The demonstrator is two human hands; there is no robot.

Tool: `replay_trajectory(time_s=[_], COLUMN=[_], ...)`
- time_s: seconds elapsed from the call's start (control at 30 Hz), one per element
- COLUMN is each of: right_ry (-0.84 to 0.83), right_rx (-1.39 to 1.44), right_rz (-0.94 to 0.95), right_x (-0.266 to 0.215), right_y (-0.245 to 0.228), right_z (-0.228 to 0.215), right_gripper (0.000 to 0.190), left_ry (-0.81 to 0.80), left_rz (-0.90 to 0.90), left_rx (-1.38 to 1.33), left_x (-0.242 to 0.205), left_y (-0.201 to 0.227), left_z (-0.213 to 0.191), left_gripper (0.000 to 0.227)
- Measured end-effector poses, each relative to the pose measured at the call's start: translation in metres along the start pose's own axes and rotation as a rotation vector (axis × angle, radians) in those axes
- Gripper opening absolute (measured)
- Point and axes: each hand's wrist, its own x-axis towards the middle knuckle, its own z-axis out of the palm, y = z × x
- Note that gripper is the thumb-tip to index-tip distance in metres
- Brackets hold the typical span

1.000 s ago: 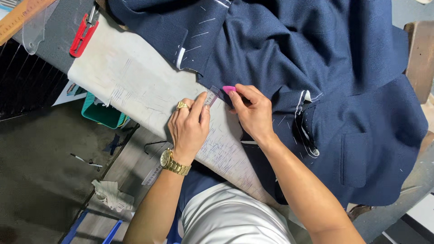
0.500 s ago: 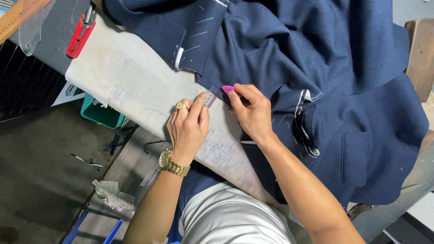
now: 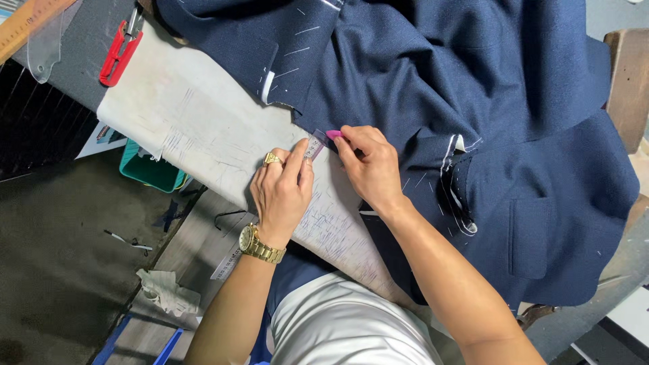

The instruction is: The person uses a ruler and a piece of tailor's chalk to mark lines on the dark blue fabric of a suit jacket. They adjust the fabric on a work surface and use a small plastic template to guide their markings near the seams and pockets.

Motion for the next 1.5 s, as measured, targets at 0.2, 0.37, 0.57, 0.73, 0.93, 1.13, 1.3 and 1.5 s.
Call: replay_trajectory(time_s=[0.2,0.37,0.57,0.73,0.93,1.13,1.3,1.5], right_ry=[-0.033,0.035,0.027,0.134,0.075,0.091,0.110,0.131], right_rx=[-0.176,-0.119,-0.094,-0.201,-0.115,0.096,0.461,0.465], right_rz=[-0.117,-0.219,-0.394,-0.044,0.178,0.011,0.159,0.255], right_x=[0.001,0.010,-0.004,-0.060,-0.088,-0.049,-0.041,-0.051], right_y=[-0.009,-0.016,-0.002,-0.026,-0.050,-0.082,-0.009,-0.011], right_z=[-0.006,-0.027,-0.042,-0.057,-0.055,-0.036,0.003,-0.009], right_gripper=[0.014,0.014,0.020,0.022,0.010,0.008,0.012,0.015], left_ry=[0.001,0.024,0.100,0.025,0.020,0.053,0.032,-0.004], left_rz=[0.000,-0.015,0.013,0.061,0.090,0.073,0.072,0.119], left_rx=[-0.010,-0.037,-0.038,0.063,0.119,0.128,0.070,-0.077], left_x=[-0.001,0.003,0.031,0.026,0.014,0.013,0.008,-0.010], left_y=[0.002,0.000,0.005,-0.005,-0.005,-0.002,-0.009,-0.014], left_z=[-0.001,-0.001,-0.005,0.010,0.008,0.009,0.005,-0.001], left_gripper=[0.028,0.029,0.030,0.029,0.029,0.028,0.029,0.030])
